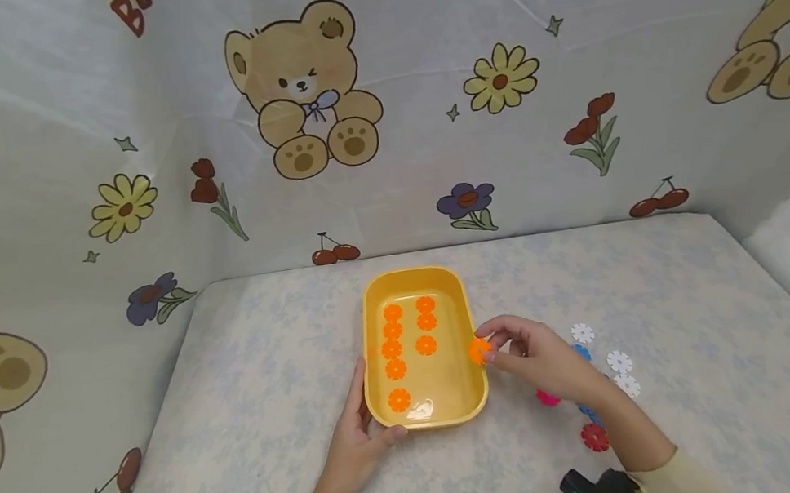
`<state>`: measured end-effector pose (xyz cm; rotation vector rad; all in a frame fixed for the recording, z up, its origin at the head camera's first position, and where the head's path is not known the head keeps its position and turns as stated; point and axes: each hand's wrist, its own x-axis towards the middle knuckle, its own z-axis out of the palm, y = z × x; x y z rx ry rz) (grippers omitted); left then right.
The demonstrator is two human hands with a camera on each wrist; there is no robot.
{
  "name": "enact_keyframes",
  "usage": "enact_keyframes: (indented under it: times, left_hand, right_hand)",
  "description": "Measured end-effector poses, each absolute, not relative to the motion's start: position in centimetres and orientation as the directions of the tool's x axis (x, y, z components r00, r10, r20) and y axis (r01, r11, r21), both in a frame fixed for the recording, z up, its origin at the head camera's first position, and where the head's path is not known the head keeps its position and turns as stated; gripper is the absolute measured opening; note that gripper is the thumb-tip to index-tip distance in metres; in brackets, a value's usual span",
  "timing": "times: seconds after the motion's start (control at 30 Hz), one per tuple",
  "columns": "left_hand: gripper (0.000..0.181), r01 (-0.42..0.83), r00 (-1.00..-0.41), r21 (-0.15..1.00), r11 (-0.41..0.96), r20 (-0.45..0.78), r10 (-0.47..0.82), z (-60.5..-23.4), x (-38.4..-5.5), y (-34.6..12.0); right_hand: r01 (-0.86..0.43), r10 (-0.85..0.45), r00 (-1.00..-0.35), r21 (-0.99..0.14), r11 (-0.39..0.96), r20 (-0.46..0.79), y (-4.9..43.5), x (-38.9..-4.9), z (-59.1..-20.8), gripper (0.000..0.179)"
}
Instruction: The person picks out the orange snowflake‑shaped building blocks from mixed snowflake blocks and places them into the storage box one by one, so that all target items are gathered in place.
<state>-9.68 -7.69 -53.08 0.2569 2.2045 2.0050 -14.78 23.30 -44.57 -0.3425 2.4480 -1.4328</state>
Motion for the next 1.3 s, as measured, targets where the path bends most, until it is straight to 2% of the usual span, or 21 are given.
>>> enact_keyframes:
  times: [0.2, 0.37, 0.57, 0.87, 1.3]
  left_hand:
    - [0.109, 0.001, -0.975, 0.996, 0.094, -0.02, 0.223, -52.9, -9.6, -7.6]
    - [0.108, 0.003, -0.973, 0.996, 0.089, -0.017, 0.23, -52.8, -9.5, -7.5]
    - [0.107, 0.025, -0.972, 0.995, 0.101, 0.001, 0.236, -53.0, -9.5, -7.5]
    - [0.106, 0.013, -0.97, 0.995, 0.095, -0.011, 0.241, -53.0, -9.6, -7.6]
    - [0.107, 0.022, -0.972, 0.996, 0.09, 0.0, 0.233, -53.1, -9.6, -7.7]
  right_hand:
    - [-0.086, -0.405, -0.903, -0.863, 0.498, -0.144, 21.2, -16.0, -44.0, 0.035]
    - [-0.105, -0.376, -0.918, -0.836, 0.538, -0.127, 19.7, -16.5, -44.1, 0.032]
    - [-0.18, -0.337, -0.939, -0.73, 0.659, -0.073, 17.6, -16.5, -44.6, 0.03]
    - [-0.301, -0.386, -0.923, -0.636, 0.711, 0.005, 15.7, -16.9, -45.8, 0.026]
    - [-0.333, -0.352, -0.936, -0.352, 0.875, 0.011, 14.0, -17.1, -46.7, 0.028]
